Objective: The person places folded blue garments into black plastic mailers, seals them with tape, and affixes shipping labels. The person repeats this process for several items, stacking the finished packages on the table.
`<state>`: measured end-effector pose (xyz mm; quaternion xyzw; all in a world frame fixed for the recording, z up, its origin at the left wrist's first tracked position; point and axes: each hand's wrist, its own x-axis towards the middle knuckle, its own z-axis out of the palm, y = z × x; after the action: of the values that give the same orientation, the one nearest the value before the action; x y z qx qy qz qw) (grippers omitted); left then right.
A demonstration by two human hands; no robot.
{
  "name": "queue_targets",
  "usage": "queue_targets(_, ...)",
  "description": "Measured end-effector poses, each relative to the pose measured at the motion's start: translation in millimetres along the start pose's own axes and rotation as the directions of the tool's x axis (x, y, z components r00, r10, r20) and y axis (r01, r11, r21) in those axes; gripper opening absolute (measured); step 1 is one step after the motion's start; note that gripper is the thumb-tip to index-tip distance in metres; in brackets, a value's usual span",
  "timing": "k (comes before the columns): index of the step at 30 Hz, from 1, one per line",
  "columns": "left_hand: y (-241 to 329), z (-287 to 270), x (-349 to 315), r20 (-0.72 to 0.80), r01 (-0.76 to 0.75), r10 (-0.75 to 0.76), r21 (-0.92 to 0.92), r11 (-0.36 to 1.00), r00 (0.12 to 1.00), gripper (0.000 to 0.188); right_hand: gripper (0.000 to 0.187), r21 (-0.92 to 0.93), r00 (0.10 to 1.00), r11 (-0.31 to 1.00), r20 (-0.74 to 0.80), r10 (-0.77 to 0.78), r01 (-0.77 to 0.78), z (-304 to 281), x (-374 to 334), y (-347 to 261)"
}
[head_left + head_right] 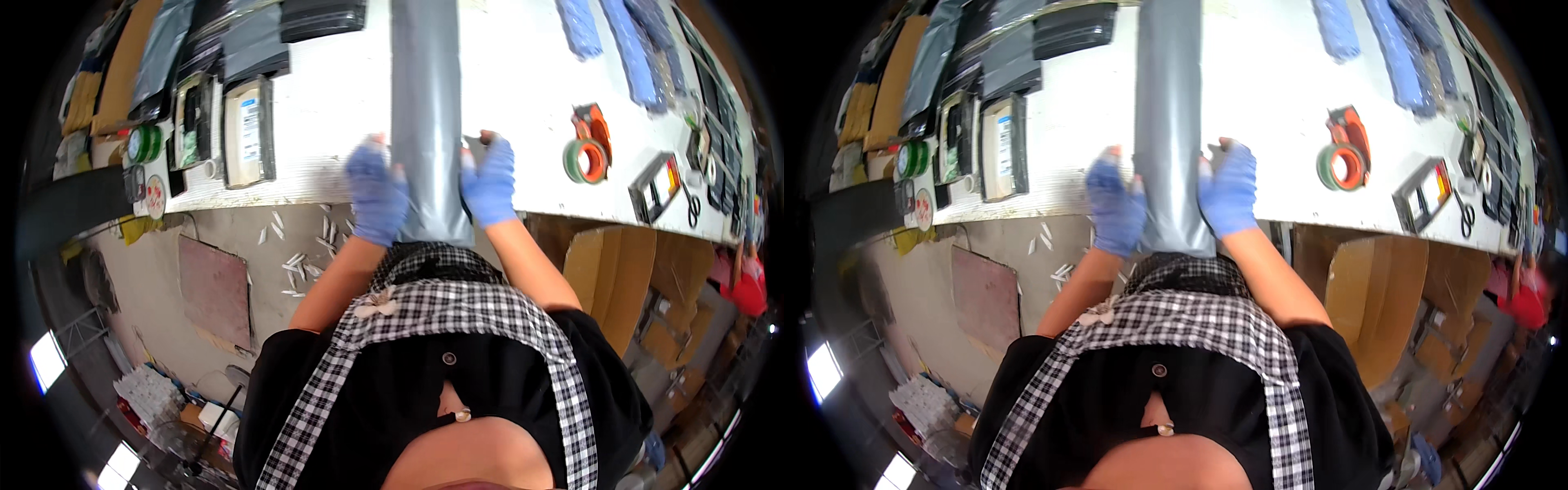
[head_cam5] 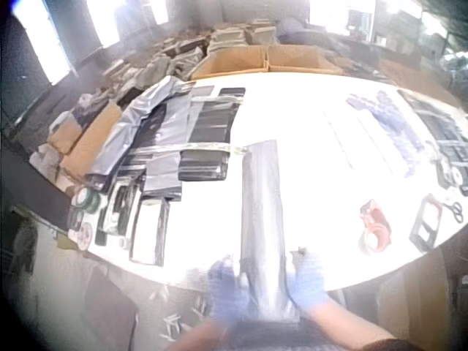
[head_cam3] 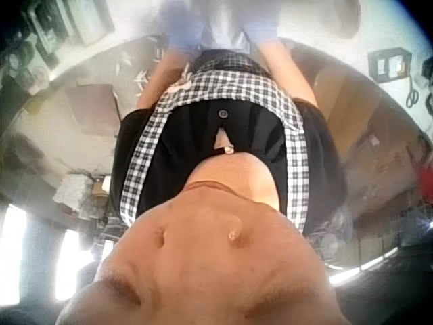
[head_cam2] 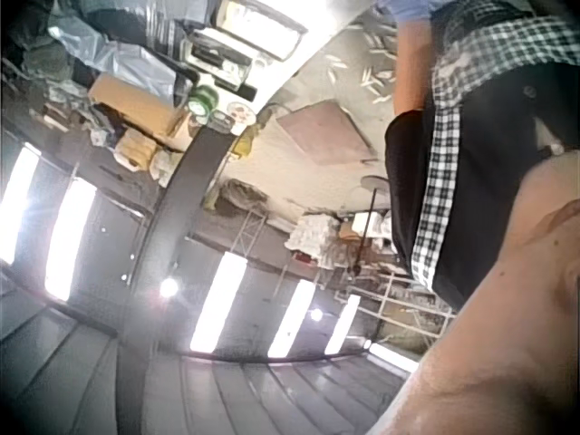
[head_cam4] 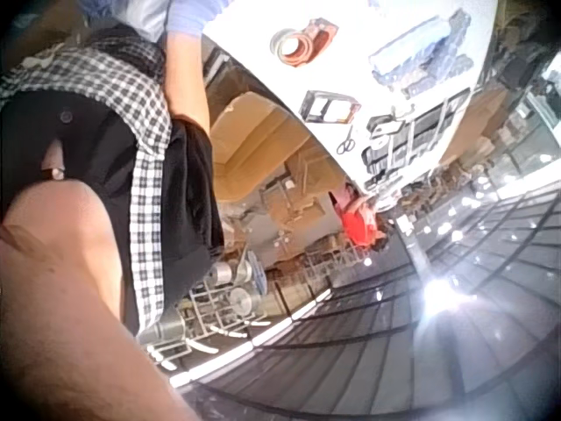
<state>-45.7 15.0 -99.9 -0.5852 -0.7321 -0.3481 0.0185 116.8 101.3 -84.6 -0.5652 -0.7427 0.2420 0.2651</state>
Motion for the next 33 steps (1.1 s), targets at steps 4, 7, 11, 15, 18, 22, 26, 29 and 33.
queue_targets(4, 33.2, 14.0, -18.4, 0.274, 0.208, -0.114, -0.346, 0.915, 0.955, 0.058, 0.076, 0.436, 0.968, 0.900, 0.228, -0.105, -0.006, 13.3, -22.9, -2.2)
queue_targets(7, 33.8, 17.9, -13.8, 0.528, 0.238, -0.223, 0.041, 0.970, 0.819, 0.069, 0.087, 0.492, 0.940, 0.859, 0.339, -0.041, -0.140, 20.6, -25.1, 3.8)
queue_targets(11, -5.4, -41.3, 17.7, 0.234, 0.203, -0.136, -0.293, 0.934, 0.963, 0.043, 0.087, 0.070, 0.967, 0.972, 0.109, -0.230, 0.224, 5.8, -26.9, 17.0)
queue_targets(15, -139.5, -118.6, 62.1, -0.301, 0.161, -0.117, 0.124, 0.979, 0.946, 0.028, 0.074, 0.085, 0.938, 0.937, 0.038, -0.344, 0.340, -22.7, -18.1, 5.1)
queue_targets(18, -208.4, -142.2, 67.1, 0.114, 0.252, -0.291, 0.268, 0.930, 0.950, 0.036, 0.069, 0.155, 0.943, 0.940, 0.089, -0.319, 0.304, -23.4, -15.5, 5.8)
queue_targets(22, -233.2, -123.7, 76.1, 0.305, 0.280, -0.425, 0.420, 0.863, 0.852, 0.045, 0.067, 0.149, 0.933, 0.930, 0.079, -0.350, 0.336, -25.9, -13.8, -4.5)
queue_targets(26, -236.0, -119.5, 80.1, 0.265, 0.366, -0.481, 0.385, 0.847, 0.836, 0.031, 0.066, 0.162, 0.947, 0.940, 0.066, -0.315, 0.301, -20.7, -17.7, -1.0)
queue_targets(29, -236.0, -118.8, 84.3, 0.235, 0.410, -0.519, 0.387, 0.826, 0.822, 0.019, 0.065, 0.163, 0.949, 0.941, 0.057, -0.309, 0.296, -22.1, -19.4, 0.6)
queue_targets(33, -202.6, -143.7, 82.0, -0.073, 0.367, -0.367, 0.363, 0.857, 0.927, 0.013, 0.060, 0.148, 0.947, 0.936, -0.005, -0.322, 0.319, -35.3, -17.3, 0.3)
